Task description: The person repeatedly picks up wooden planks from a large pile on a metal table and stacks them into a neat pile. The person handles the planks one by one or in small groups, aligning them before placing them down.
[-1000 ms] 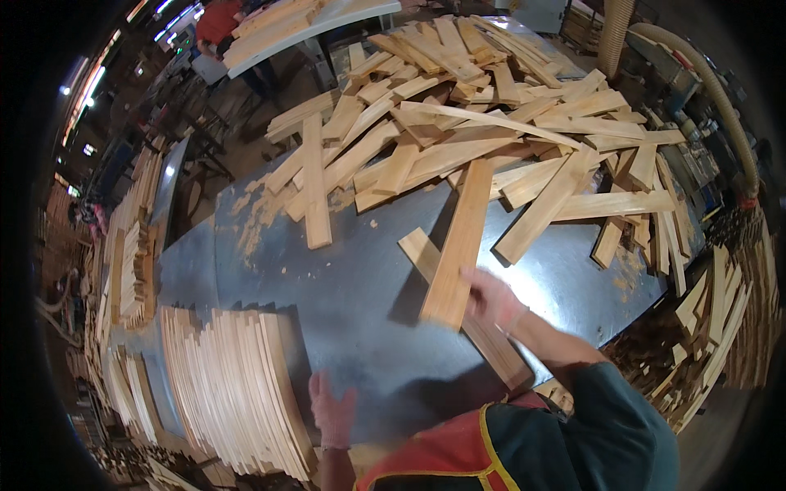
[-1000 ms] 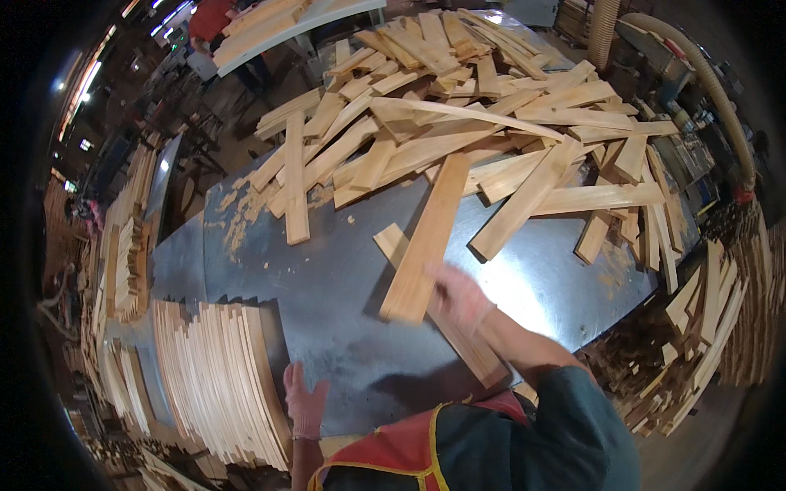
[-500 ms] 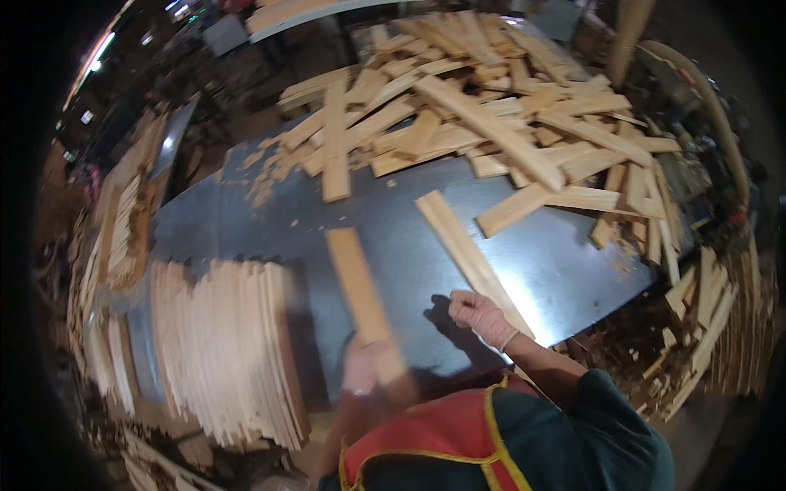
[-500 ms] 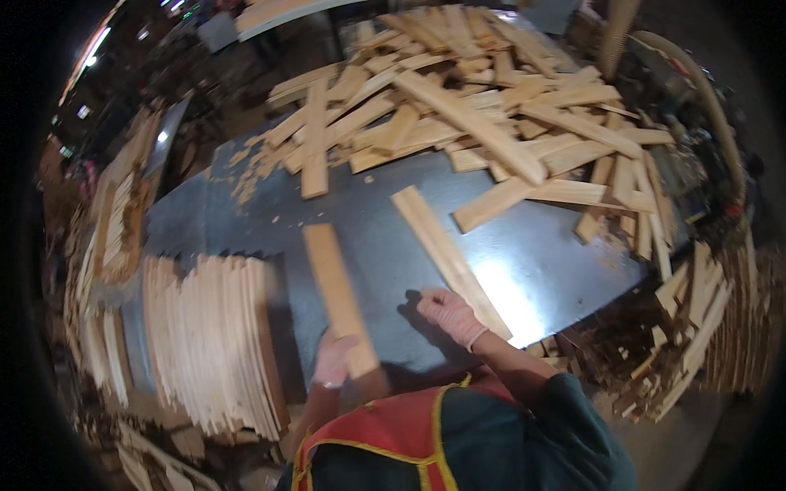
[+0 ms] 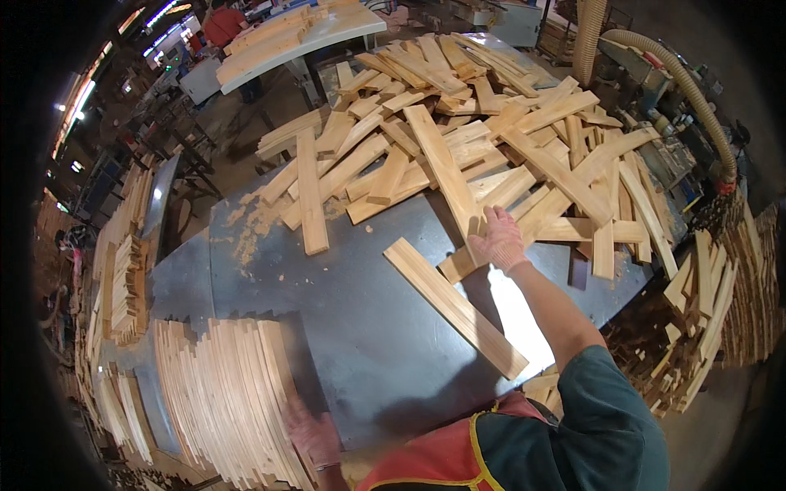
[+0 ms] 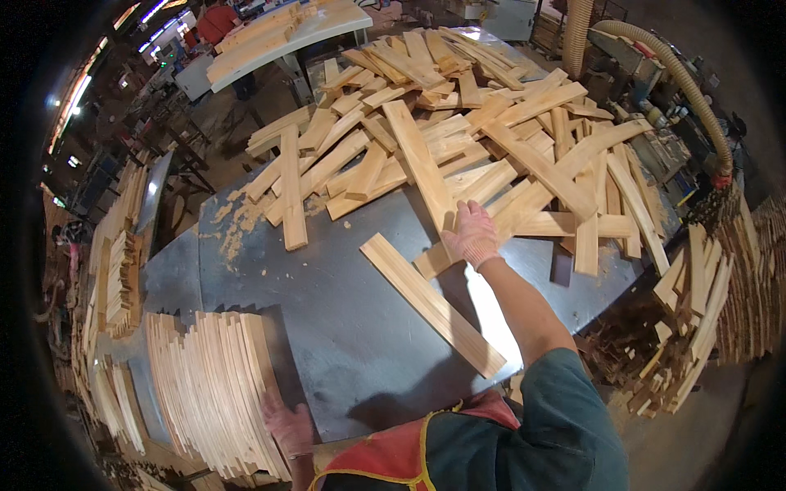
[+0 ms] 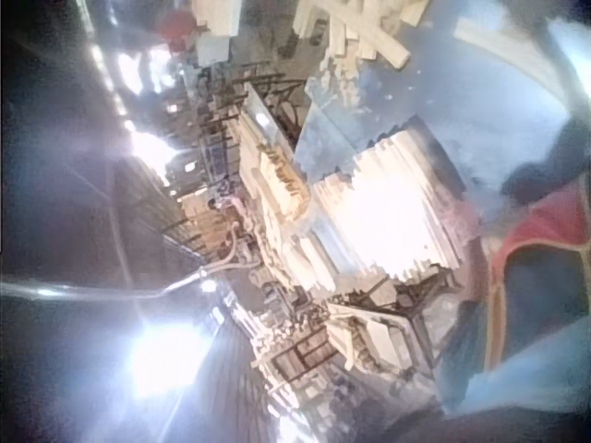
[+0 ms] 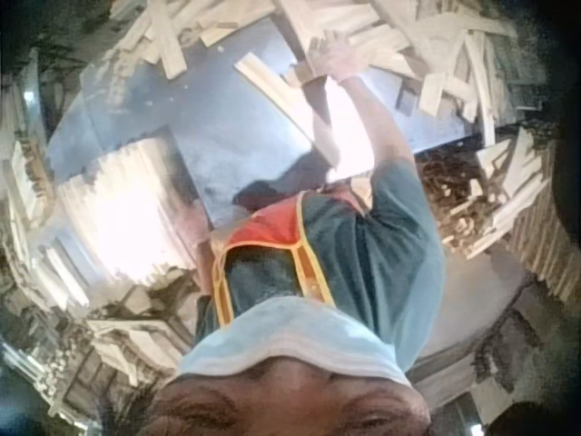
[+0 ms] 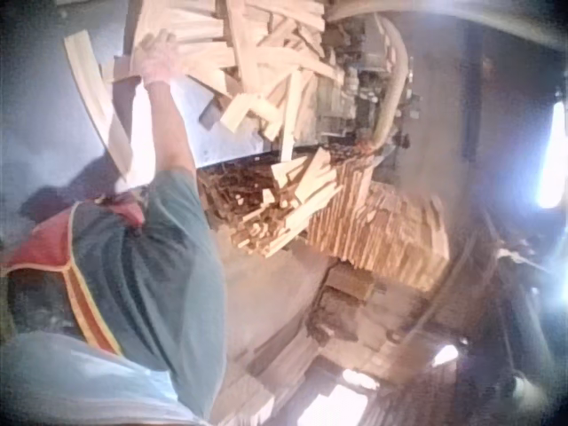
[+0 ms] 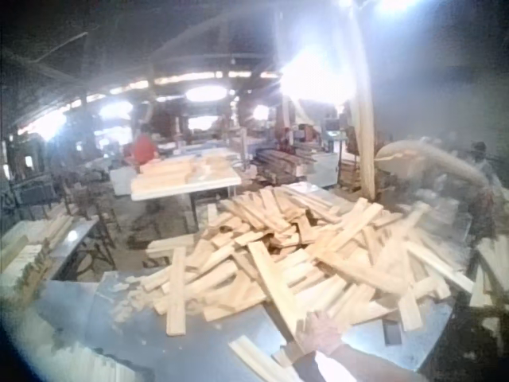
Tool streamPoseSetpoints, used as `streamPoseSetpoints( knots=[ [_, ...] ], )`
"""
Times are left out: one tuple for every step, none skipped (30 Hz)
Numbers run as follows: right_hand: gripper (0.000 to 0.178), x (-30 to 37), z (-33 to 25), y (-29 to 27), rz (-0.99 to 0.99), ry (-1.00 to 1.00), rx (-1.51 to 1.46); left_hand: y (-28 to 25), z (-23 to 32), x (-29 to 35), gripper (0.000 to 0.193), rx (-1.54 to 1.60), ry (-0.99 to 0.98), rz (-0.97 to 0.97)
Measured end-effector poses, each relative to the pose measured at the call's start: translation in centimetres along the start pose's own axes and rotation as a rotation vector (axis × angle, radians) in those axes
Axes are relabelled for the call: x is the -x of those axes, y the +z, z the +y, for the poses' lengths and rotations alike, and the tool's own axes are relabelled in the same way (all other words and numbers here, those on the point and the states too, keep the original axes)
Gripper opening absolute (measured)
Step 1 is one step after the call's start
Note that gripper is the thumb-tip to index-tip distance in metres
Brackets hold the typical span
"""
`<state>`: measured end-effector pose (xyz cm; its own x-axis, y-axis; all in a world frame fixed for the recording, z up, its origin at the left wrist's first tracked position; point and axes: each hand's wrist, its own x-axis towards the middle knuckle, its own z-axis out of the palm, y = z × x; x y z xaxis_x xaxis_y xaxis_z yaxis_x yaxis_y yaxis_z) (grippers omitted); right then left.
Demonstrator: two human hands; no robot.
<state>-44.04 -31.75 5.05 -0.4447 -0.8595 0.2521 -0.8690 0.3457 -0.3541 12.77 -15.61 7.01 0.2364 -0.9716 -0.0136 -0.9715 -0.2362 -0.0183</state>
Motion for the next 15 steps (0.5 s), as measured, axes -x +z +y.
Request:
streamPoseSetpoints(
  knots=[
    [0.088,-1.5,-0.8,0.6,-0.002,-0.037,0.089,1.3,1.1,0.2,0.092,0.087,0.131,0.025],
    [0.092,-1.9,-3.0,0.4,-0.144,0.014,0.056,2.9,1.8,0.6,0.092,0.17,0.257,0.038],
    [0.096,-2.0,-5.9,-1.0,-0.288,0.069,0.032,3.0,4.2,1.2,0.09,0.167,0.287,-0.001],
    [0.101,-2.0,-7.8,-1.6,-0.427,0.13,0.01,2.6,7.2,1.4,0.089,0.166,0.325,-0.04],
    [0.103,-1.2,-7.2,0.3,-0.347,0.093,0.047,2.0,9.9,1.0,0.088,0.234,0.429,-0.061],
    [0.101,-0.5,-9.2,0.4,-0.416,0.148,-0.025,1.6,11.6,1.1,0.087,0.3,0.495,-0.092],
    [0.099,0.3,-10.6,0.2,-0.482,0.206,-0.092,1.0,13.4,1.1,0.081,0.422,0.514,-0.134],
    [0.099,1.7,-10.0,0.8,-0.436,0.248,-0.356,0.2,15.1,0.8,0.075,0.544,0.537,-0.177],
    [0.099,3.4,-9.2,1.7,-0.383,0.294,-0.624,-0.7,16.2,0.2,0.07,0.661,0.558,-0.221],
    [0.093,6.1,-8.7,3.0,-0.428,0.489,-1.399,-0.2,16.6,-0.9,0.066,0.75,0.506,-0.383],
    [0.089,8.0,-8.8,2.2,-0.681,0.461,-1.651,1.7,16.1,-1.7,0.062,0.846,0.418,-0.539],
    [0.084,9.7,-8.7,-0.1,-0.936,0.444,-1.891,1.3,16.6,-2.0,0.059,1.011,0.372,-0.696],
    [0.08,11.3,-8.2,-1.5,-1.182,0.419,-2.131,0.8,17.2,-2.3,0.057,1.16,0.312,-0.854],
    [0.076,12.8,-6.8,-1.4,-1.27,0.344,-1.892,-3.0,19.5,-3.1,0.055,1.371,0.312,-1.004],
    [0.072,14.5,-5.4,-0.9,-1.342,0.271,-1.65,-4.8,20.3,-3.1,0.053,1.585,0.304,-1.152]
  ],
)
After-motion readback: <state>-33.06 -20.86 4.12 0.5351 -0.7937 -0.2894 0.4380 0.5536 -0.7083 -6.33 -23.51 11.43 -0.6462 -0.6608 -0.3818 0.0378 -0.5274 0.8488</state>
